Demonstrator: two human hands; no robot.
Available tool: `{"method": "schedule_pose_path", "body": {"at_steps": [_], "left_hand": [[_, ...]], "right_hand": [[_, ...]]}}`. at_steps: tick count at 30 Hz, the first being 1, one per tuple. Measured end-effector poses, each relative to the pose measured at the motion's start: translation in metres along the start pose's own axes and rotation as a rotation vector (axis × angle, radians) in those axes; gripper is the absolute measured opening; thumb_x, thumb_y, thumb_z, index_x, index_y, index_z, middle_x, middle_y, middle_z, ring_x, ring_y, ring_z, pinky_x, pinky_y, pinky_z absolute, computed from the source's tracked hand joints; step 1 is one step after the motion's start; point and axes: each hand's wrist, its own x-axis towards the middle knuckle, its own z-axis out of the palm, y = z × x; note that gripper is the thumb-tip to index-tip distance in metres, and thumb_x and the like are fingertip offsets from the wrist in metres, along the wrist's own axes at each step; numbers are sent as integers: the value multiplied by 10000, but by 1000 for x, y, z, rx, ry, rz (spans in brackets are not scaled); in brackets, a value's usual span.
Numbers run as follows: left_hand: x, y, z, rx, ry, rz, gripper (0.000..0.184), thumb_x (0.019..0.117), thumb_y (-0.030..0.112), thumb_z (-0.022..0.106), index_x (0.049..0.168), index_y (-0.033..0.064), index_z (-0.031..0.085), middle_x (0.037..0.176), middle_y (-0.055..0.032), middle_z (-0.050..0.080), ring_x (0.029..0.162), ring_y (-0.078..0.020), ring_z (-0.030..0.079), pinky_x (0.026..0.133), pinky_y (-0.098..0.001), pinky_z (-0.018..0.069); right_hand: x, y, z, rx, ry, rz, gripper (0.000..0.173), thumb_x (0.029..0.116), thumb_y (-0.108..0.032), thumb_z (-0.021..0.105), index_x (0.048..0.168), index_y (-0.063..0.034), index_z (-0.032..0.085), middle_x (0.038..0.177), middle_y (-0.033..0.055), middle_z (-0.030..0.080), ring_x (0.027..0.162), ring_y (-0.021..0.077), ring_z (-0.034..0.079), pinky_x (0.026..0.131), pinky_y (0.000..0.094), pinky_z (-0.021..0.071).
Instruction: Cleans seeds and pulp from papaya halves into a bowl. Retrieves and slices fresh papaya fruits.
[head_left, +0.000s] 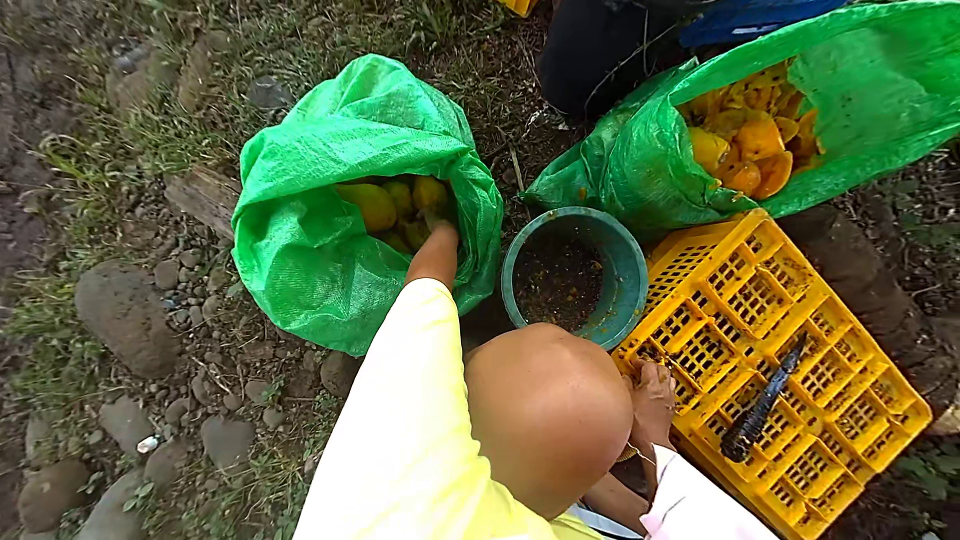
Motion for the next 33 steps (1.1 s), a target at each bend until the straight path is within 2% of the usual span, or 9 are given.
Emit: {"method": "schedule_pose_path", "body": {"at_steps": [3, 7, 12, 14, 17, 21, 25, 29, 33], "left_hand": [[-43, -19, -18, -187, -51, -58, 668, 930, 379, 699, 1374, -86, 520, 1460, -306, 482, 1375, -475, 452, 1124, -623, 365], [-49, -52, -15, -213, -84, 195, 525, 1001, 455, 585, 1180, -28, 682, 1252, -278, 647, 1202, -456, 603, 964, -717, 433], [-56, -35, -15, -38, -174, 270, 389, 940, 286, 690, 1076, -78, 687, 1151, -293, 667, 1121, -460, 626, 914, -704, 449], [-50, -38, -2, 69, -114, 258, 423, 861, 286, 770, 1125, -34, 686, 1203, -267, 656, 1141, -459, 620, 905, -703, 468], [-69, -44, 8, -3, 61, 339, 655, 826, 194, 815, 1394, -6, 558, 1479, -307, 465, 1340, -524, 460, 1030, -724, 411], [-65, -45, 13, 31, 155, 382, 593, 853, 108, 785, 1390, -5, 562, 1492, -301, 452, 1374, -549, 400, 1075, -704, 386], [-52, -40, 2, 191, 82, 340, 504, 823, 199, 815, 1281, 56, 660, 1424, -216, 555, 1333, -459, 487, 1081, -672, 388], [-55, -36, -18, 172, -53, 267, 388, 898, 255, 742, 1213, 39, 675, 1241, -245, 652, 1187, -451, 604, 945, -682, 467], [-46, -39, -14, 96, -53, 243, 426, 895, 280, 740, 1233, 31, 667, 1240, -253, 653, 1189, -449, 605, 953, -688, 459]], "right_hand": [[1, 2, 5, -2, 18, 14, 284, 944, -18, 644, 1215, 61, 674, 1265, 307, 621, 1227, 485, 582, 1042, 582, 472], [3, -2, 3, 8, -38, 53, 309, 953, -28, 625, 1244, 72, 650, 1296, 319, 601, 1266, 486, 556, 1071, 576, 452], [2, 4, 2, 21, -37, 47, 315, 961, -48, 627, 1260, 48, 658, 1298, 302, 609, 1257, 467, 573, 1061, 562, 468], [0, 7, 4, 27, -33, 13, 314, 969, -44, 621, 1268, 45, 655, 1292, 299, 611, 1255, 468, 573, 1063, 565, 468], [0, 8, 7, 36, 3, -27, 306, 958, -25, 633, 1251, 60, 658, 1275, 314, 614, 1238, 483, 579, 1059, 584, 464], [2, 1, 6, 30, -5, 19, 303, 962, -14, 642, 1254, 65, 654, 1294, 325, 603, 1256, 506, 559, 1061, 603, 451], [2, 5, 6, 27, -9, 3, 294, 954, -9, 642, 1240, 57, 662, 1288, 319, 601, 1243, 498, 567, 1054, 596, 460], [1, 6, 9, 34, 8, 3, 290, 957, -14, 646, 1238, 54, 664, 1273, 312, 612, 1234, 490, 576, 1056, 592, 460], [5, 3, 11, 20, 11, 21, 282, 951, -23, 653, 1219, 63, 664, 1273, 321, 607, 1235, 499, 571, 1049, 600, 461]]}}
